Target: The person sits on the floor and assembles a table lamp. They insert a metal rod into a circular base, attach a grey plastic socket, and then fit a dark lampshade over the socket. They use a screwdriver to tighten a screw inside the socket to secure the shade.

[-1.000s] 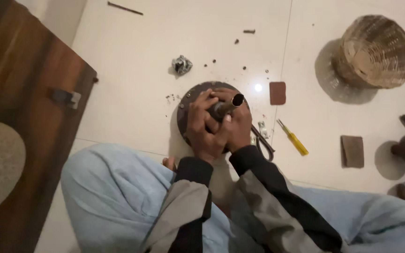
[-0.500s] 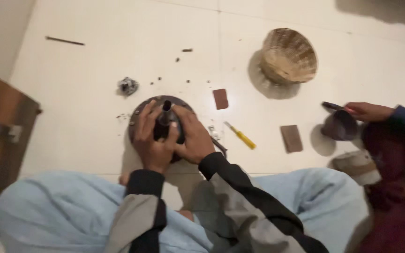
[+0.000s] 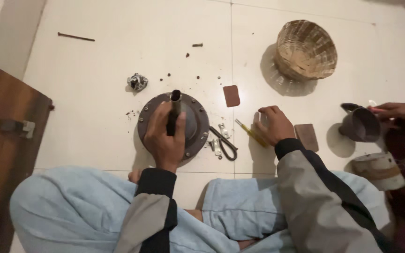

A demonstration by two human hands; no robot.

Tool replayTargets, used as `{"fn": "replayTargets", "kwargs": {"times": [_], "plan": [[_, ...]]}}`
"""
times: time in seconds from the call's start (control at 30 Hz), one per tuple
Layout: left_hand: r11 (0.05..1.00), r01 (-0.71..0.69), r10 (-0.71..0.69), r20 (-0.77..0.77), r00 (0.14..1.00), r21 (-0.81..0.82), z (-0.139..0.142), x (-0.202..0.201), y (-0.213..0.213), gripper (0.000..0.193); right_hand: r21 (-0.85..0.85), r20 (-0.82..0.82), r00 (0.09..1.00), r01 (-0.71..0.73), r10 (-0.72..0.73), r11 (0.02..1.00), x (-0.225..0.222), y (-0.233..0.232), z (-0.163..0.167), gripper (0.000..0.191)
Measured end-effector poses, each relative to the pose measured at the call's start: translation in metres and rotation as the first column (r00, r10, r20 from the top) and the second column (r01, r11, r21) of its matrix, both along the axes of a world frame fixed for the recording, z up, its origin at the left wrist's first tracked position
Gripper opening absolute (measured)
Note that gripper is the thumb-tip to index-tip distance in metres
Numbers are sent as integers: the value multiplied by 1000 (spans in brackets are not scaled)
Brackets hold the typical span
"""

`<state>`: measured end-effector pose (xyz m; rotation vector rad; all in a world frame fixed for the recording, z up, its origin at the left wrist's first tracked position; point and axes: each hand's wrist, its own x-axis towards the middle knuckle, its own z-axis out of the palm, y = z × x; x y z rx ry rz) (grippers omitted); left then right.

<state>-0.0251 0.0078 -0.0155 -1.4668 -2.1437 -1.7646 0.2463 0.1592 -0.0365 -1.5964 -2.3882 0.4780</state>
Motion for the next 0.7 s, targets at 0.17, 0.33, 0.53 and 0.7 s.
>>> {"fn": "replayTargets", "kwargs": {"times": [0.17, 0.33, 0.53, 0.7], "plan": [[997, -79, 80, -96, 992, 17, 6, 7, 3, 31, 24, -15, 999, -34, 34, 999, -16, -3, -1, 38], [997, -46, 46, 2, 999, 69, 9, 10, 3, 26, 14, -54, 998, -43, 44, 999, -9, -3, 7, 30], [994, -47, 45, 18, 999, 95, 12, 7, 2, 25, 210, 21, 997, -83, 80, 974, -8, -11, 10, 29], [994, -53, 48, 49, 998, 97, 18, 8, 1, 28, 165, 81, 996, 27, -41, 986, 2, -6, 13, 30]]}}
